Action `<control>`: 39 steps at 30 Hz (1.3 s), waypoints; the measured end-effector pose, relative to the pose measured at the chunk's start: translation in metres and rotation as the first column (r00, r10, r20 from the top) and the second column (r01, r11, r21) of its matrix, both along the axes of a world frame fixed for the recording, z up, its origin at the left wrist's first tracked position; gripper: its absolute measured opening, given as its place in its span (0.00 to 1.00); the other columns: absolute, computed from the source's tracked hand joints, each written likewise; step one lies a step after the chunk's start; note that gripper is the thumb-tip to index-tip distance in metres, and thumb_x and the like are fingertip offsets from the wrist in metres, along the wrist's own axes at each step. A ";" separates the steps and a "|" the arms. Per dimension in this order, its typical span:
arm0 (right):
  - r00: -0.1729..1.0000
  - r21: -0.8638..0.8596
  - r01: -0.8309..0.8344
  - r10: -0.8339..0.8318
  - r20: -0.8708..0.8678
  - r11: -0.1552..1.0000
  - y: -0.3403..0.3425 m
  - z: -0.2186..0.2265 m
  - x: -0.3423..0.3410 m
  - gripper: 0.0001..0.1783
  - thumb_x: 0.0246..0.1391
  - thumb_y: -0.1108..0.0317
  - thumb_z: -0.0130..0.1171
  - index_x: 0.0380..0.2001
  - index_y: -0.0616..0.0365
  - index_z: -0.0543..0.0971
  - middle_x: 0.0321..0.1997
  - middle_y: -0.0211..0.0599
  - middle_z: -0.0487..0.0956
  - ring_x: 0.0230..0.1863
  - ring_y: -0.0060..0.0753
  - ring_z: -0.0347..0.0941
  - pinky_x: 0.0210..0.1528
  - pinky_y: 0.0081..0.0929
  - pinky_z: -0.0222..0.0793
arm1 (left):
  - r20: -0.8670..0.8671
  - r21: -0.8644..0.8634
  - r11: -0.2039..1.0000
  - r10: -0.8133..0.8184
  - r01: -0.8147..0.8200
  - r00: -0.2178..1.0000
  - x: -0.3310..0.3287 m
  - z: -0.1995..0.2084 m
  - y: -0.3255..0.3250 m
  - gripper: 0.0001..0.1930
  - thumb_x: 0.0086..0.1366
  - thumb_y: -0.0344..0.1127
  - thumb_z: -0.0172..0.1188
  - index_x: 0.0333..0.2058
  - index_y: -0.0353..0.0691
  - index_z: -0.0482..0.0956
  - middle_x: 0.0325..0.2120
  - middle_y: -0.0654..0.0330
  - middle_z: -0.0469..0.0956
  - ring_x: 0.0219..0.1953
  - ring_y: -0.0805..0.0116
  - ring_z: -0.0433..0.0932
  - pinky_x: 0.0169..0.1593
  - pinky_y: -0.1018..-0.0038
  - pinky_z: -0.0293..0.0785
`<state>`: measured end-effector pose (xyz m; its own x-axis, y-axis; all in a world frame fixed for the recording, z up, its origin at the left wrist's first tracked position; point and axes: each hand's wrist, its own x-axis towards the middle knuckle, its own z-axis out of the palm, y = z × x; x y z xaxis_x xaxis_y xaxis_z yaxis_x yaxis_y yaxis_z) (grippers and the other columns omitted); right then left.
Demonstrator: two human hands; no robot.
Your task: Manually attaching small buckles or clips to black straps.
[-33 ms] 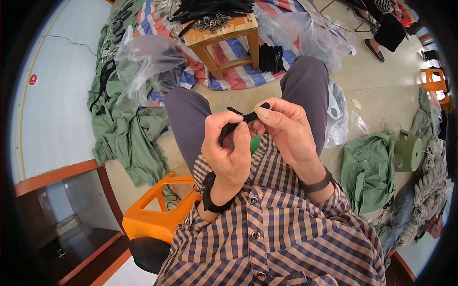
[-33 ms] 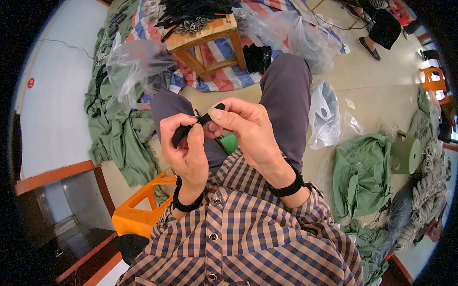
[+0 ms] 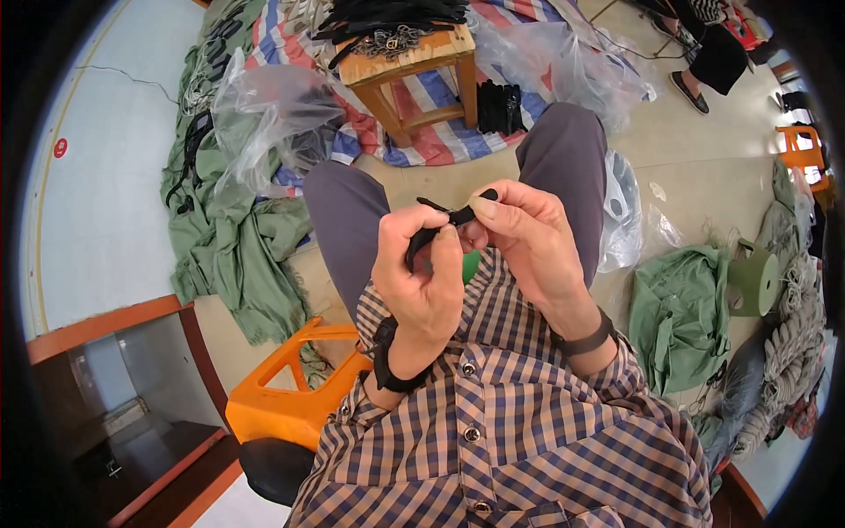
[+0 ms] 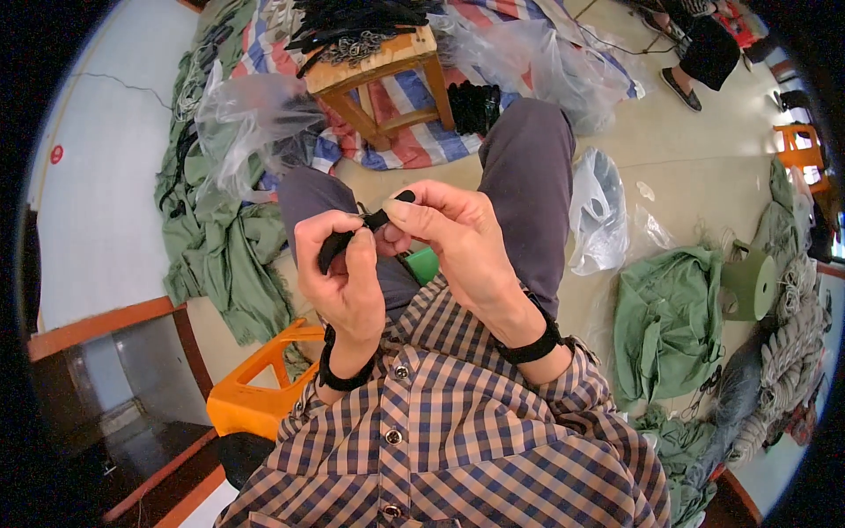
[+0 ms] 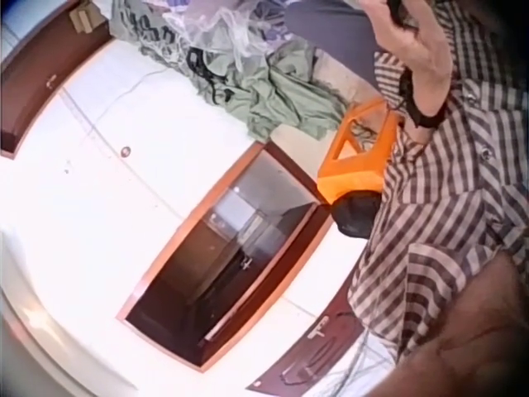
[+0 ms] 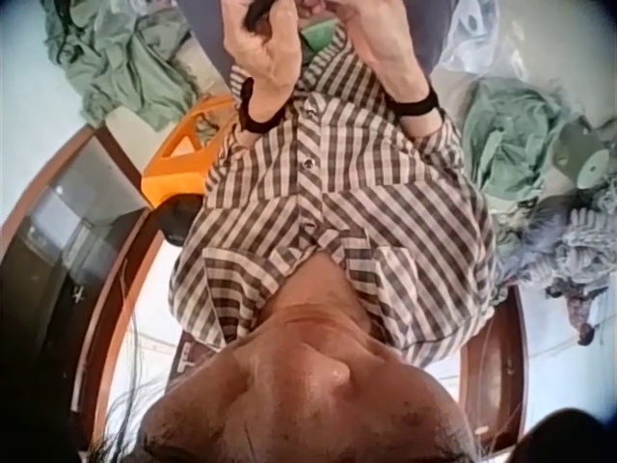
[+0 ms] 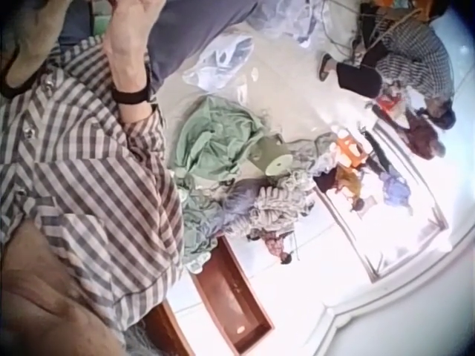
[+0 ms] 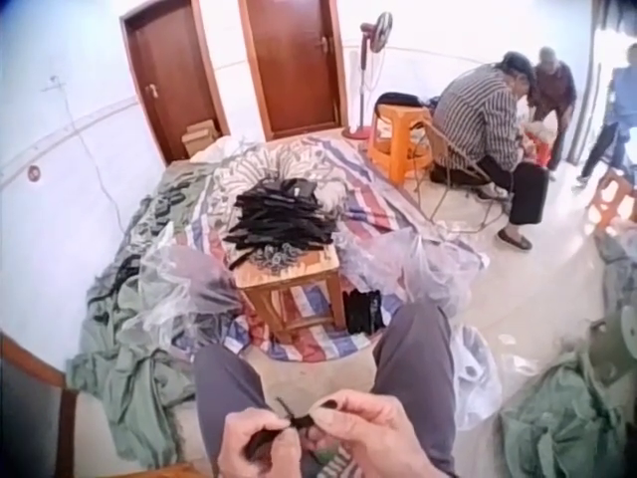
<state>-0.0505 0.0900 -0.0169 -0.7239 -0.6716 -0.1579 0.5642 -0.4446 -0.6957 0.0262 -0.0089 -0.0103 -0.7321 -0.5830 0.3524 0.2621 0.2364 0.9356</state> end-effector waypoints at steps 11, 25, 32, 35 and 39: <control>0.994 0.023 0.038 -0.035 -0.106 0.999 -0.001 -0.004 0.000 0.07 0.54 0.71 0.54 0.32 0.65 0.76 0.26 0.31 0.76 0.29 0.20 0.70 0.34 0.17 0.67 | -0.040 -0.196 0.976 0.089 -0.095 0.995 -0.006 -0.011 -0.004 0.07 0.54 0.18 0.54 0.31 0.35 0.70 0.24 0.62 0.70 0.22 0.78 0.65 0.25 0.83 0.62; 0.928 0.216 0.090 -0.003 -0.372 0.972 0.002 -0.004 -0.003 0.08 0.53 0.70 0.58 0.32 0.66 0.77 0.26 0.29 0.77 0.28 0.16 0.72 0.33 0.16 0.69 | 0.091 -0.246 0.960 0.163 -0.137 0.982 -0.006 -0.008 -0.004 0.09 0.49 0.17 0.55 0.28 0.36 0.71 0.21 0.62 0.69 0.19 0.76 0.67 0.24 0.82 0.64; 0.889 0.304 0.010 0.131 -0.439 0.953 0.007 0.010 -0.011 0.08 0.51 0.74 0.57 0.33 0.67 0.75 0.30 0.29 0.76 0.32 0.15 0.71 0.36 0.15 0.69 | 0.090 -0.379 0.917 0.168 -0.123 0.982 -0.006 0.004 -0.003 0.07 0.52 0.18 0.55 0.28 0.36 0.69 0.25 0.62 0.69 0.24 0.77 0.69 0.29 0.82 0.66; 0.868 0.341 0.010 0.161 -0.469 0.940 0.007 0.014 -0.012 0.08 0.50 0.75 0.57 0.34 0.68 0.75 0.30 0.29 0.76 0.34 0.15 0.71 0.39 0.16 0.69 | 0.083 -0.445 0.886 0.185 -0.130 0.979 -0.007 0.006 -0.003 0.08 0.50 0.18 0.55 0.28 0.36 0.69 0.24 0.60 0.70 0.24 0.72 0.70 0.30 0.80 0.67; 0.865 0.356 0.012 0.170 -0.473 0.934 0.009 0.013 -0.012 0.08 0.49 0.75 0.58 0.34 0.67 0.75 0.31 0.29 0.76 0.35 0.15 0.71 0.42 0.17 0.70 | 0.039 -0.513 0.844 0.203 -0.155 0.978 -0.008 0.007 -0.005 0.10 0.46 0.18 0.56 0.27 0.38 0.70 0.22 0.59 0.70 0.21 0.65 0.72 0.24 0.75 0.68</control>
